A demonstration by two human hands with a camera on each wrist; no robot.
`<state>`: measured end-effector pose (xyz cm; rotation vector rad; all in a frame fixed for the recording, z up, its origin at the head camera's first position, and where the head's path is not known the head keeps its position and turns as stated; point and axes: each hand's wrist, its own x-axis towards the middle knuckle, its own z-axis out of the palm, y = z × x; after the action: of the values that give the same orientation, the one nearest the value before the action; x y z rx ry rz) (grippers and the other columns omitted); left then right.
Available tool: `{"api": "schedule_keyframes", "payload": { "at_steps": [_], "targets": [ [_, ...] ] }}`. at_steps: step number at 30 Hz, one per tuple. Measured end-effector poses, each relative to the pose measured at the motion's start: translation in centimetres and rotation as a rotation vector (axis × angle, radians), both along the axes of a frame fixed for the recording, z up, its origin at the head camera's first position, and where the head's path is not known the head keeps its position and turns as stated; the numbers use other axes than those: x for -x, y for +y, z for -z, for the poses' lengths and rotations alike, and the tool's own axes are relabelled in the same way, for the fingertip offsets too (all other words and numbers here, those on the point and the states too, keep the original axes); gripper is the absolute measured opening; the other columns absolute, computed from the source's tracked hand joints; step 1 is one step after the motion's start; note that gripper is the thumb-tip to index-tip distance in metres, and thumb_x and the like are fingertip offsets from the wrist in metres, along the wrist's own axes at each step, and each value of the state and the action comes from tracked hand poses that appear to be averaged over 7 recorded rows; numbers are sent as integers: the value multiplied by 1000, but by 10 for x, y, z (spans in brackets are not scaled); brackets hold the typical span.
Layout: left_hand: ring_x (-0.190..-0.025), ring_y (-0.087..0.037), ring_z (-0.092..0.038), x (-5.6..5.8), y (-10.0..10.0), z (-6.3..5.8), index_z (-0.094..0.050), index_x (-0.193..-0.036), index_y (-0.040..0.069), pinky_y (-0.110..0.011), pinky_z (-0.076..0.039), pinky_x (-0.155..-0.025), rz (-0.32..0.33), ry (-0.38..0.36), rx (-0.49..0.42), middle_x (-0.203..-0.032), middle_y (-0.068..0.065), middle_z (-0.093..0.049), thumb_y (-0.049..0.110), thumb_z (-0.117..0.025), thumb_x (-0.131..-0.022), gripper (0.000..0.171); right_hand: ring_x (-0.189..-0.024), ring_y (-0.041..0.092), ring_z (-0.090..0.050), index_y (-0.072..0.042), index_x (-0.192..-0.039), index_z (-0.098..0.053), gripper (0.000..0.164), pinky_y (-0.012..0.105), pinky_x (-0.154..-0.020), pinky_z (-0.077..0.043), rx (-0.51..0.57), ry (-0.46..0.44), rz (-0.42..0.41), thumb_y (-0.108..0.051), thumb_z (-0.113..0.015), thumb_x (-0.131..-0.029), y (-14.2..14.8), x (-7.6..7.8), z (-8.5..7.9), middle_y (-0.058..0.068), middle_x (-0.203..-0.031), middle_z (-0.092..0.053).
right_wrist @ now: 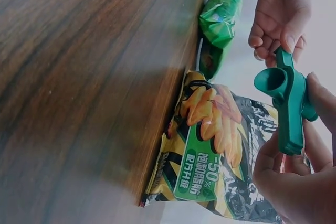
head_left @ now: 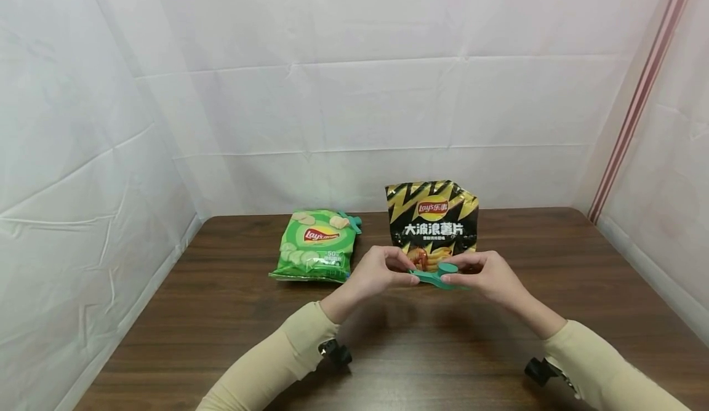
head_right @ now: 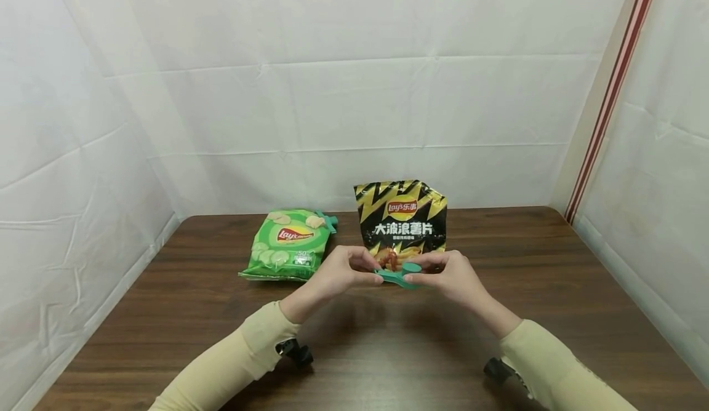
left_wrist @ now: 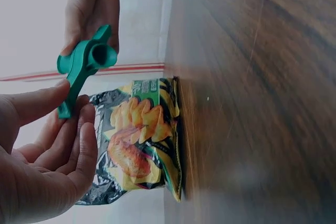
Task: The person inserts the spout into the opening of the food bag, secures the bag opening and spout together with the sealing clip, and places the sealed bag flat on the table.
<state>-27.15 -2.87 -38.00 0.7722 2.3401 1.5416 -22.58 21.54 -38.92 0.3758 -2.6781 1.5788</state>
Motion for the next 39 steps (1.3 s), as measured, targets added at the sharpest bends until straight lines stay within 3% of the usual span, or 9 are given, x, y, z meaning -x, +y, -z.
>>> {"api": "schedule_keyframes", "payload": {
  "at_steps": [5,16,28,39],
  "targets": [
    [-73,-10,-64,2,-4,1,-73,-90,10,-23,-50,-66,21,34,-7,-85,-5,-72,19,-79,-78,16,-74,14,-64,-16,-107,-73,37,30,-62,-52,-17,1,27,-36,-77,-77,2,0,0,3,-89,-71],
    [-70,-6,-65,0,-3,-4,-74,-83,17,-24,-51,-63,-58,126,37,-78,4,-72,21,-81,-75,11,-72,13,-62,-13,-109,-72,36,29,-59,-51,-24,-14,23,-33,-77,-79,-1,-5,-5,6,-92,-72],
    [-63,-4,-63,-7,0,-7,-72,-76,14,-23,-51,-57,-150,204,33,-73,3,-70,18,-83,-72,12,-71,14,-60,-13,-108,-73,37,29,-57,-49,-53,-22,51,-36,-76,-79,-3,-5,-8,6,-89,-72],
    [-60,-2,-60,-14,0,-7,-68,-74,15,-20,-50,-56,-186,340,37,-71,3,-68,17,-82,-74,14,-75,16,-62,-13,-109,-72,41,30,-61,-50,-43,-25,66,-38,-77,-77,-6,-4,-8,6,-89,-71]
  ]
}}
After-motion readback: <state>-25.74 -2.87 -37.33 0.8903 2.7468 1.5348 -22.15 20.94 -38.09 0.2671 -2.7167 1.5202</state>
